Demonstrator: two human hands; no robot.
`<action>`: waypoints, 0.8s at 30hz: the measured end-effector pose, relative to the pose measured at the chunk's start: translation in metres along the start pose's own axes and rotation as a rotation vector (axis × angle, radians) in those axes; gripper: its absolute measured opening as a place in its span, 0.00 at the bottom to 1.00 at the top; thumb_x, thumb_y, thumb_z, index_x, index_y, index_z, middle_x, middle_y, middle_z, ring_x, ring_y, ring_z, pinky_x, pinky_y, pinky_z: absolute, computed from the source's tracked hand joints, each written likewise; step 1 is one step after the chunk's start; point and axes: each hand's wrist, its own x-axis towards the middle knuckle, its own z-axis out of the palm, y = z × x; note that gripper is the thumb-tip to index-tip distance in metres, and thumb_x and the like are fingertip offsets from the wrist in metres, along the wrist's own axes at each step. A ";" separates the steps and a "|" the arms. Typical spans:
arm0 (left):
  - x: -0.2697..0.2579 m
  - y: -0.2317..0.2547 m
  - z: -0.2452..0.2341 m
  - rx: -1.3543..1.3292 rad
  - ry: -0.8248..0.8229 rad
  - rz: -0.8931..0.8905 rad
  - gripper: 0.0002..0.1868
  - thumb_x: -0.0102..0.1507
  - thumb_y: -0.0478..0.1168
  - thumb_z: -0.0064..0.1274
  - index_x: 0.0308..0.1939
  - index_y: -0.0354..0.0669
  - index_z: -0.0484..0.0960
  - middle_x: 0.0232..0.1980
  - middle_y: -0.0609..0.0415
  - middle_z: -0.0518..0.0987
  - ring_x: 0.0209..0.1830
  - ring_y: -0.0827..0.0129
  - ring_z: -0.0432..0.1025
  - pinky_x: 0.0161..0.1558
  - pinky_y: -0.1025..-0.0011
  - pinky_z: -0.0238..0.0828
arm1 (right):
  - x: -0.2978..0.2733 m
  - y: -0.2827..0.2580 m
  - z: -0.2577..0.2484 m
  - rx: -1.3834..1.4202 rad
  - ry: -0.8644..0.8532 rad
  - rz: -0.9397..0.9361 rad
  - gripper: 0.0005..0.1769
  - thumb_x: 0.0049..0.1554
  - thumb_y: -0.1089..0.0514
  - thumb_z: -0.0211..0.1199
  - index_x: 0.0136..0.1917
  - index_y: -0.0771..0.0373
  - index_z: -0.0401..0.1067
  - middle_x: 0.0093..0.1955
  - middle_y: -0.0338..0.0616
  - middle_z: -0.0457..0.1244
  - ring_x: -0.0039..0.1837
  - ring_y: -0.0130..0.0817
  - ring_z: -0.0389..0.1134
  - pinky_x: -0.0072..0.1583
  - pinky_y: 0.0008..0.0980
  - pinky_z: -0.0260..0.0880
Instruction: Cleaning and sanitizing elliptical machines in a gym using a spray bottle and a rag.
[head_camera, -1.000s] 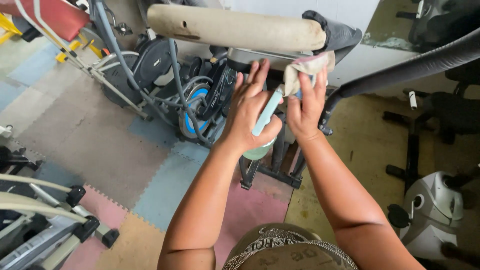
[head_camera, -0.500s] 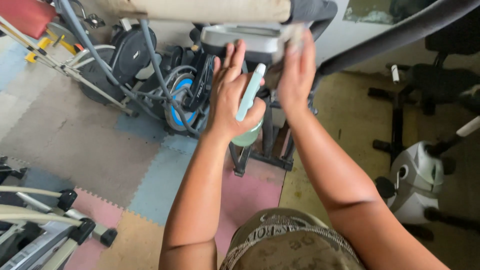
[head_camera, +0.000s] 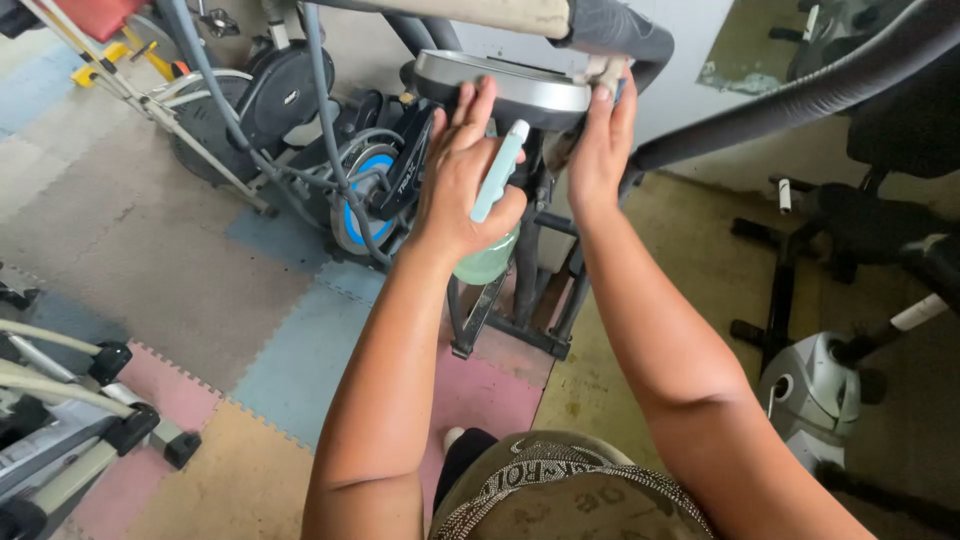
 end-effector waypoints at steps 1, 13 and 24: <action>0.000 0.000 0.000 0.009 -0.007 0.000 0.14 0.52 0.38 0.55 0.41 0.41 0.83 0.81 0.34 0.56 0.83 0.39 0.50 0.80 0.41 0.40 | -0.008 -0.006 0.006 -0.133 0.002 -0.103 0.24 0.75 0.56 0.46 0.81 0.63 0.55 0.79 0.50 0.56 0.80 0.41 0.55 0.80 0.38 0.53; -0.020 -0.051 -0.078 -0.397 -0.054 -0.062 0.16 0.55 0.37 0.53 0.47 0.40 0.80 0.78 0.36 0.66 0.76 0.44 0.67 0.73 0.60 0.65 | -0.020 -0.095 0.000 -0.994 -0.548 -0.739 0.31 0.57 0.63 0.71 0.73 0.57 0.72 0.80 0.61 0.54 0.84 0.64 0.48 0.81 0.61 0.48; -0.009 -0.147 -0.135 -0.481 -0.079 0.155 0.15 0.57 0.34 0.52 0.47 0.39 0.80 0.80 0.32 0.62 0.82 0.42 0.61 0.79 0.55 0.60 | -0.026 -0.070 0.180 -1.686 -0.569 -0.878 0.21 0.62 0.53 0.61 0.68 0.47 0.77 0.74 0.40 0.61 0.79 0.43 0.57 0.77 0.49 0.52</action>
